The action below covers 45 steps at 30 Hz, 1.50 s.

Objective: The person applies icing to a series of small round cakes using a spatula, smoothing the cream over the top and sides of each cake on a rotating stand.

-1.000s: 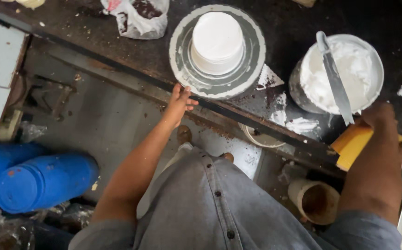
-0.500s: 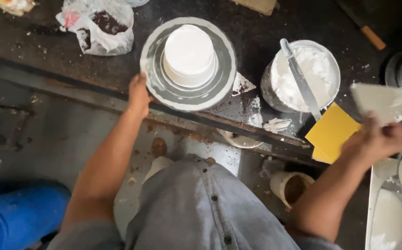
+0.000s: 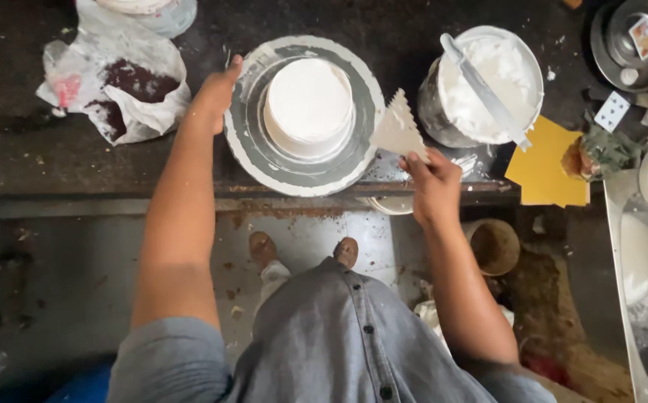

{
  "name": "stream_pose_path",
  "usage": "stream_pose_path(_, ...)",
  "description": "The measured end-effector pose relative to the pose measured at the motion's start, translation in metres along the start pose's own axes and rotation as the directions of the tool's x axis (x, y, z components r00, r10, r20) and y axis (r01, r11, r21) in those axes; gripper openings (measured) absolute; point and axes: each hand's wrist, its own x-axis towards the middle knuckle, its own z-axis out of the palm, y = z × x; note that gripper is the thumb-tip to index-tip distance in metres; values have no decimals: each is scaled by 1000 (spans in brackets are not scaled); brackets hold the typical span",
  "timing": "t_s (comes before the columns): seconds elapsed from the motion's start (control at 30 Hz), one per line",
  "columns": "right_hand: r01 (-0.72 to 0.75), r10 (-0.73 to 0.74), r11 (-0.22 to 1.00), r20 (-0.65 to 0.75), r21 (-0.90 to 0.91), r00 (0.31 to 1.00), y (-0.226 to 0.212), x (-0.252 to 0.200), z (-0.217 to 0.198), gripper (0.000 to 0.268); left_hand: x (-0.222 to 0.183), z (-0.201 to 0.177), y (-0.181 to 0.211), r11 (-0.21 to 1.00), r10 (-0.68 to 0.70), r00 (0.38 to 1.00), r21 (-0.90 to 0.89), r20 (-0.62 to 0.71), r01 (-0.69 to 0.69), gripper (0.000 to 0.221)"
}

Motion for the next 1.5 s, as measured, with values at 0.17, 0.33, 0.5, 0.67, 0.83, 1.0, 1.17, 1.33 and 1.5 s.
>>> stream_pose_path(0.17, 183, -167, 940, 80, -289, 983, 9, -8, 26, 17, -122, 76, -113, 853, 302, 953, -454, 29, -257, 57)
stream_pose_path(0.33, 383, -309, 845, 244, -372, 919, 35, -25, 46, 21, -236, 158, -214, 957, 291, 849, -118, 440, -267, 32)
stream_pose_path(0.5, 296, -224, 884, 227, -362, 948, 37, -40, 52, 28, -184, 75, -154, 850, -129, 945, -524, -300, -51, 61)
stream_pose_path(0.67, 283, -214, 923, 265, -261, 940, 41, -42, 51, 27, -154, 66, -142, 594, 146, 712, -515, -687, -619, 50)
stream_pose_path(0.83, 372, -275, 871, 309, -320, 910, 36, -39, 53, 31, -204, 160, -204, 943, 80, 970, -333, 229, 1, 22)
stream_pose_path(1.0, 302, -216, 910, 297, -285, 930, 33, -43, 52, 33, -150, 92, -179, 694, 222, 842, -527, -491, -490, 28)
stream_pose_path(1.17, 304, -185, 886, 335, -350, 924, 25, -49, 56, 34, -226, 166, -199, 995, -89, 774, 20, 627, 98, 35)
stream_pose_path(1.33, 324, -213, 902, 358, -286, 909, 27, -49, 57, 27, -141, 81, -170, 419, 316, 748, -622, -583, -661, 32)
stream_pose_path(1.5, 281, -167, 891, 318, -357, 933, 23, -47, 57, 33, -203, 157, -192, 926, 175, 949, -371, 262, -68, 27)
